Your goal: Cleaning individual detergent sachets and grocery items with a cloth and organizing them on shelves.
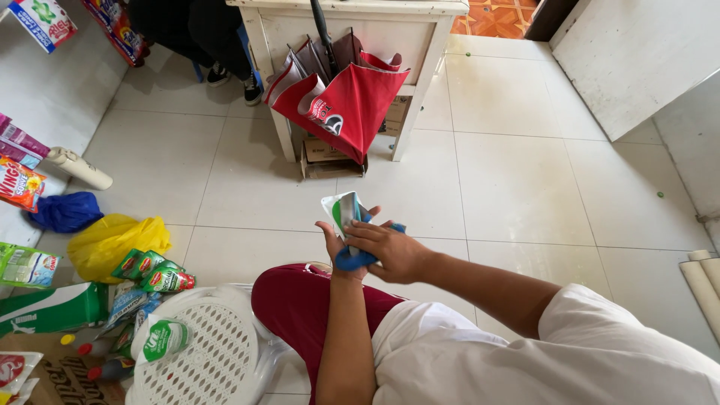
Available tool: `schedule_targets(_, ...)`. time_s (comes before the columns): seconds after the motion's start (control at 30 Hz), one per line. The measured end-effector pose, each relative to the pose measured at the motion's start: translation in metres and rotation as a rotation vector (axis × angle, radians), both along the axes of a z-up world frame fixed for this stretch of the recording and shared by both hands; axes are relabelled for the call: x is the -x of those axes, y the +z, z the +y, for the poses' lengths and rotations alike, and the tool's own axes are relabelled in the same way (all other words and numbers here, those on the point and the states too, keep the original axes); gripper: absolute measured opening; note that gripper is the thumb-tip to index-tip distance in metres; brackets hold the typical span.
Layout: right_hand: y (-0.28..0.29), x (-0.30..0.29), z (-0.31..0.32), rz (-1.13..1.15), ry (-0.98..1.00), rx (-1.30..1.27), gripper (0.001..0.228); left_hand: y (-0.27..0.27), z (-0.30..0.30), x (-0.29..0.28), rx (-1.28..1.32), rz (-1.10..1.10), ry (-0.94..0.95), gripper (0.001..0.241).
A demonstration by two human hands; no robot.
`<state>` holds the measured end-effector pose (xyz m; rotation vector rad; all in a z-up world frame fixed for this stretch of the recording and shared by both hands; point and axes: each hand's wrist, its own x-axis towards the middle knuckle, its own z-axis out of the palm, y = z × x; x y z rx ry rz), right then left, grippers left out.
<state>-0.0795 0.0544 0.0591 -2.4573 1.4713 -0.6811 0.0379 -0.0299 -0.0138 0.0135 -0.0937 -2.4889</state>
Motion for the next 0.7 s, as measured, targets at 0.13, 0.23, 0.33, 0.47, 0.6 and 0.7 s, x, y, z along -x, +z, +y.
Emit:
schedule_targets(0.13, -0.011, -0.013, 0.011, 0.055, -0.168, -0.047, 0.070, -0.021, -0.002, 0.002, 0.131, -0.085, -0.049, 0.104)
schedule_targets(0.23, -0.012, -0.014, 0.004, 0.090, -0.242, -0.049, 0.079, -0.016, 0.007, 0.004, 0.122, -0.173, -0.033, 0.112)
schedule_targets(0.33, -0.007, -0.007, -0.008, 0.103, -0.276, -0.086, 0.083, -0.016, 0.004, 0.006, 0.159, -0.181, -0.049, 0.113)
schedule_targets(0.47, -0.001, -0.004, -0.022, 0.095, -0.288, -0.152, 0.087, -0.001, 0.009, 0.007, 0.173, -0.147, -0.031, 0.100)
schedule_targets(0.6, -0.003, -0.008, -0.020, 0.149, -0.297, -0.154, 0.086, -0.014, 0.004, 0.007, 0.150, -0.194, -0.045, 0.105)
schedule_targets(0.7, -0.013, -0.013, -0.010, 0.310, -0.313, -0.099, 0.082, -0.026, 0.002, 0.006, 0.086, -0.235, -0.038, 0.105)
